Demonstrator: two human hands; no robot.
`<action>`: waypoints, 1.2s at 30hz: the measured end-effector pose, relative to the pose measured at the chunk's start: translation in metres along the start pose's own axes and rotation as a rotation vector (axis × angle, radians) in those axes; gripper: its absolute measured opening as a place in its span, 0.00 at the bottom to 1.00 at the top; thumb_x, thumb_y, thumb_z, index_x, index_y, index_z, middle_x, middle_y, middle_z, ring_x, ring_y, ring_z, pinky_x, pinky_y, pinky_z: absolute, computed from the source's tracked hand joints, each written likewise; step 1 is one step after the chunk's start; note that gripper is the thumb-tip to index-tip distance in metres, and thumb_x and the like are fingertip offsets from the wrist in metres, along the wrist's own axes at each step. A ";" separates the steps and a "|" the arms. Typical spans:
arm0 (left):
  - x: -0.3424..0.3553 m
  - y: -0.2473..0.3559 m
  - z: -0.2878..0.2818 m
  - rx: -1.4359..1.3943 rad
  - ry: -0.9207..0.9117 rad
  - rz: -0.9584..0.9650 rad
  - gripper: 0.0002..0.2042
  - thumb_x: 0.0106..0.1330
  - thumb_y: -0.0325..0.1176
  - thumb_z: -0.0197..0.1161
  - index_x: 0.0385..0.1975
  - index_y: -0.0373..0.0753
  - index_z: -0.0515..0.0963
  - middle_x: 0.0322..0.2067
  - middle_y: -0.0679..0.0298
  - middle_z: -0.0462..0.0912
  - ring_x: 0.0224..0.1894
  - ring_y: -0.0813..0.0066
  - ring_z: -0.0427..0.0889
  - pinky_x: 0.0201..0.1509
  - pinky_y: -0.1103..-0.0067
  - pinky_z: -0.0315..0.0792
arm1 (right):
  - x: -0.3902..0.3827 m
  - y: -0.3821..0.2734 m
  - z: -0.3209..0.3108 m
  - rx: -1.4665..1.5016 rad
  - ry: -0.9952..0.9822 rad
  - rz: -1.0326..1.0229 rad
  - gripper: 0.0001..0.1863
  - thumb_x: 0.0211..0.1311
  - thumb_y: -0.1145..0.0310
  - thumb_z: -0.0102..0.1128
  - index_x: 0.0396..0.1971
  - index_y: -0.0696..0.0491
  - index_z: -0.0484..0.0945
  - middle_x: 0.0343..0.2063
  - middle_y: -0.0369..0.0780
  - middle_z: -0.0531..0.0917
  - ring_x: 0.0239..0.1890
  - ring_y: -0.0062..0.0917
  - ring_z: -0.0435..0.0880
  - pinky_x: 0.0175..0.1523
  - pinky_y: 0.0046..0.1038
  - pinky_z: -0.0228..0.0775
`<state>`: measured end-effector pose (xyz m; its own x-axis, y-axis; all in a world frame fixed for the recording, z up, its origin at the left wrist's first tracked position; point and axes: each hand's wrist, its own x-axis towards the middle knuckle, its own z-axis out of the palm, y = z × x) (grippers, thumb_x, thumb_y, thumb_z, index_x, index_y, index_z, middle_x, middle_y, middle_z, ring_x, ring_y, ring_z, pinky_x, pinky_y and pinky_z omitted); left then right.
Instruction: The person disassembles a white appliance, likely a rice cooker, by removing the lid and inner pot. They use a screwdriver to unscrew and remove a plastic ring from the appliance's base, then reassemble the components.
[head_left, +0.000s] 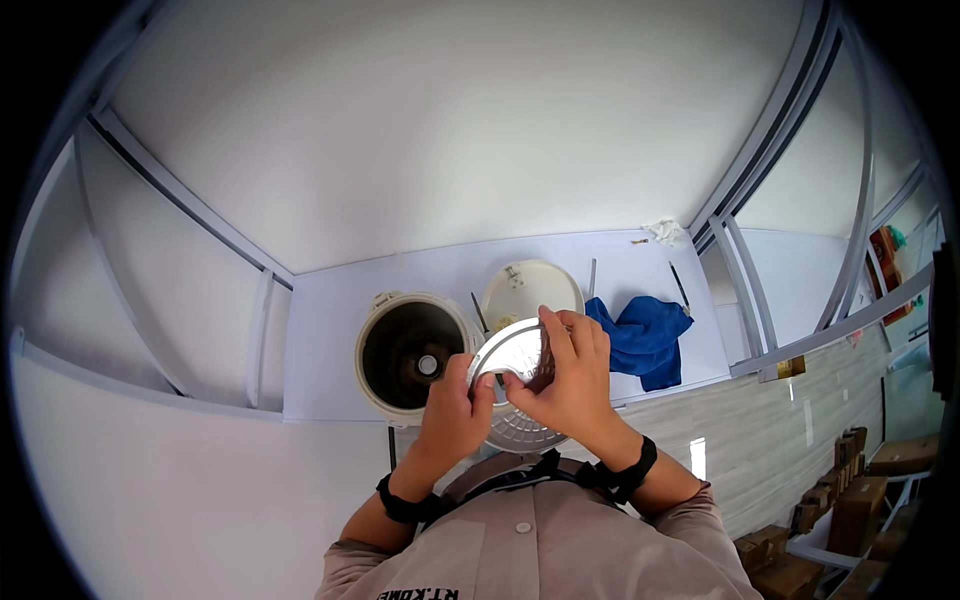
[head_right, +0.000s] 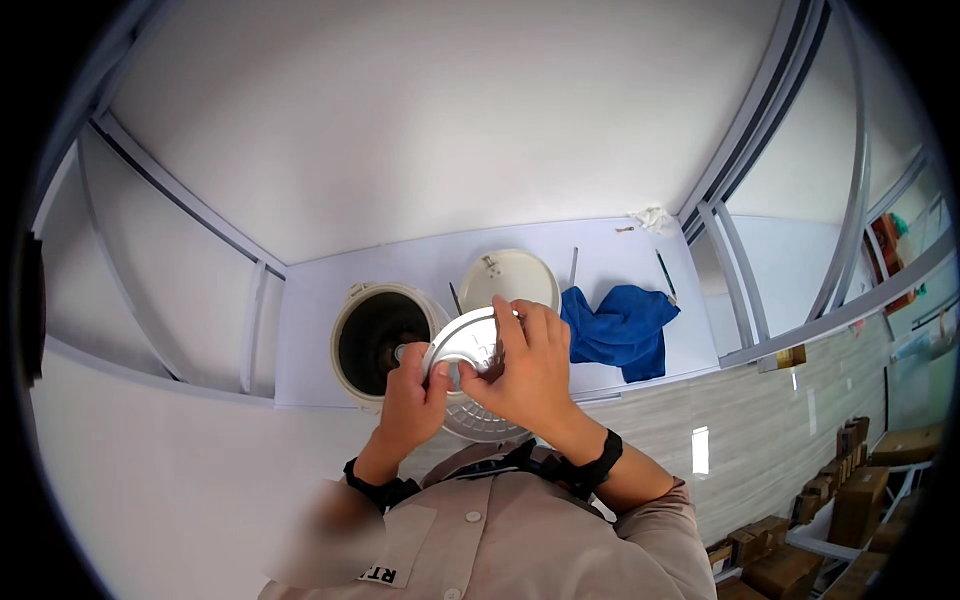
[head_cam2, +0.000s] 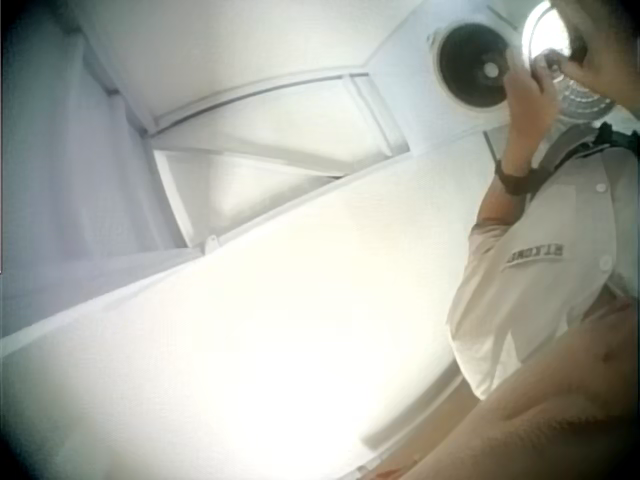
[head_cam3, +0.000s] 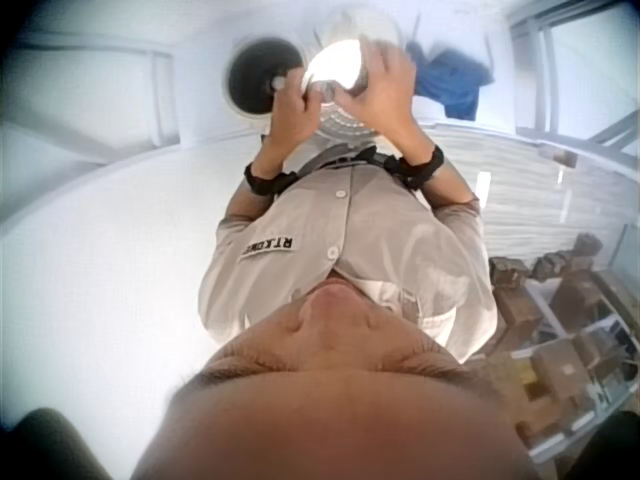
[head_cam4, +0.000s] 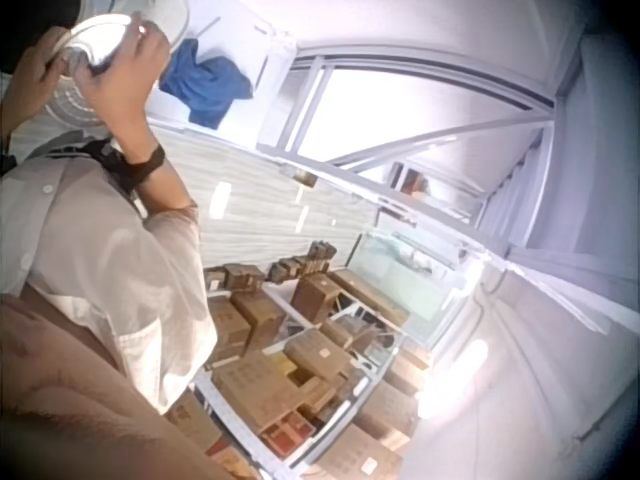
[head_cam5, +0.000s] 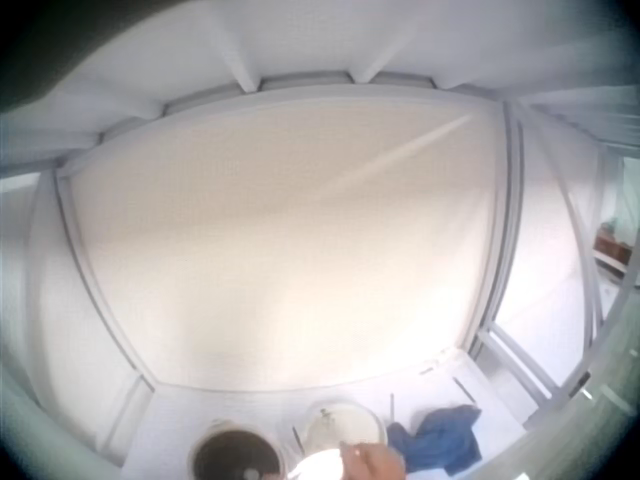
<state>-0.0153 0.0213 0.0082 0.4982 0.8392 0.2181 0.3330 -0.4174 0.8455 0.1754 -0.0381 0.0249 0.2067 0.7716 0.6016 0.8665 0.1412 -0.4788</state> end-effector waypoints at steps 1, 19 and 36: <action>-0.001 -0.004 0.001 0.014 0.014 0.012 0.12 0.77 0.30 0.62 0.52 0.31 0.72 0.27 0.48 0.87 0.28 0.51 0.90 0.33 0.64 0.78 | 0.000 -0.001 0.000 -0.007 0.005 -0.001 0.48 0.40 0.58 0.85 0.65 0.60 0.76 0.55 0.50 0.77 0.56 0.46 0.76 0.62 0.46 0.66; 0.009 0.020 -0.038 -0.084 -0.300 -0.211 0.11 0.78 0.36 0.66 0.46 0.33 0.80 0.28 0.63 0.84 0.29 0.83 0.75 0.34 0.78 0.70 | 0.001 0.006 0.003 0.017 0.023 -0.084 0.46 0.34 0.59 0.84 0.60 0.60 0.79 0.51 0.48 0.80 0.52 0.45 0.80 0.58 0.45 0.70; 0.012 0.028 -0.031 0.069 -0.137 -0.008 0.14 0.75 0.29 0.63 0.57 0.32 0.79 0.37 0.50 0.85 0.34 0.55 0.85 0.40 0.67 0.78 | -0.001 -0.001 0.006 -0.074 0.064 -0.039 0.45 0.39 0.56 0.82 0.61 0.62 0.80 0.51 0.50 0.81 0.52 0.45 0.80 0.57 0.45 0.70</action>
<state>-0.0245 0.0305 0.0496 0.5987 0.7889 0.1388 0.3894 -0.4380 0.8102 0.1723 -0.0351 0.0212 0.1987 0.7247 0.6598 0.9052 0.1224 -0.4070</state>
